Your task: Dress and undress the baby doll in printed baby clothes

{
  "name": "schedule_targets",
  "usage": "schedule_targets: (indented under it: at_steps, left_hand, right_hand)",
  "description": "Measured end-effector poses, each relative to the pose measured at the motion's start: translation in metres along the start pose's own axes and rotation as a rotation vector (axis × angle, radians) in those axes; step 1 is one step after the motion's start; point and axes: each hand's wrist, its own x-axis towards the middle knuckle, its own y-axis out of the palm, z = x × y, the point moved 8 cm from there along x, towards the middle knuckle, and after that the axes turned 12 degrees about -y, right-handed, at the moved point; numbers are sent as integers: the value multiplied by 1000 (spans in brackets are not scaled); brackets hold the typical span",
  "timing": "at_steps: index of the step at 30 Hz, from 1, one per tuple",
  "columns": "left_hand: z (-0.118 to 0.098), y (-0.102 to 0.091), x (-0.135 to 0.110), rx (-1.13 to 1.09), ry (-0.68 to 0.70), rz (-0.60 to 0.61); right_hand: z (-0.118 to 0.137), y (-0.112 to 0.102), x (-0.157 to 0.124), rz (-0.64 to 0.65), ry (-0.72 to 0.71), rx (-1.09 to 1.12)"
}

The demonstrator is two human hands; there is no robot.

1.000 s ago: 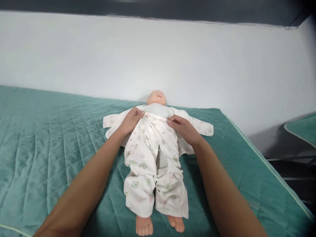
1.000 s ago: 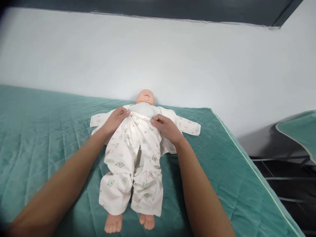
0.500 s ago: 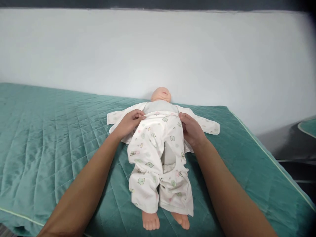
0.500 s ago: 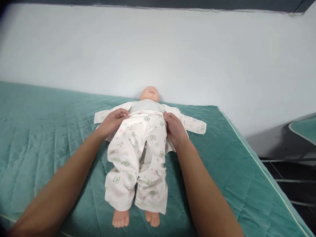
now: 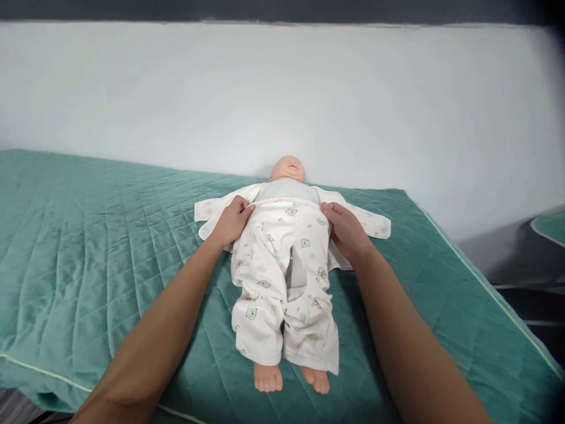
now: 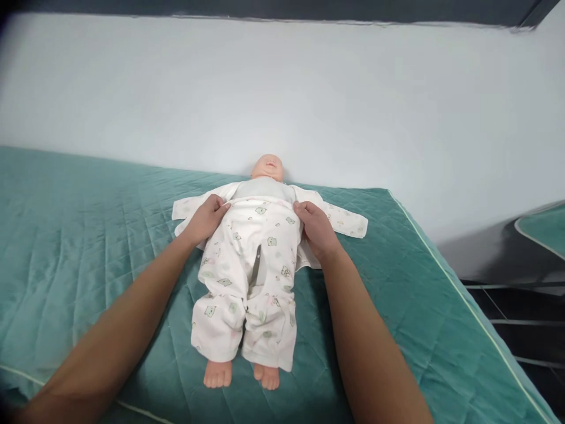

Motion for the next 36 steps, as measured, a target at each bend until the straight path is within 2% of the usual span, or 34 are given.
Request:
schedule_targets:
  at_steps: [5, 8, 11, 13, 18, 22, 27, 33, 36]
  left_hand:
    - [-3, 6, -2, 121, -1, 103]
    - [-7, 9, -6, 175, 22, 167]
    - [-10, 9, -8, 223, 43, 172]
    - [-10, 9, -8, 257, 61, 152]
    - [-10, 9, -6, 356, 111, 107]
    - [-8, 8, -4, 370, 99, 89]
    - [-10, 10, -4, 332, 97, 115]
    - [-13, 12, -8, 310, 72, 161]
    - [-15, 12, -10, 277, 58, 183]
  right_hand:
    - [1, -7, -6, 73, 28, -170]
    - [4, -12, -12, 123, 61, -164]
    - [7, -14, -16, 172, 87, -154]
    - [9, -17, -15, 140, 92, -132]
    - [9, -23, -10, -45, 56, 62]
    - [7, -19, -8, -78, 32, 135]
    - [-4, -17, -9, 26, 109, -10]
    - [-4, -16, -14, 272, 187, -266]
    - [-1, -18, -13, 270, 170, -362]
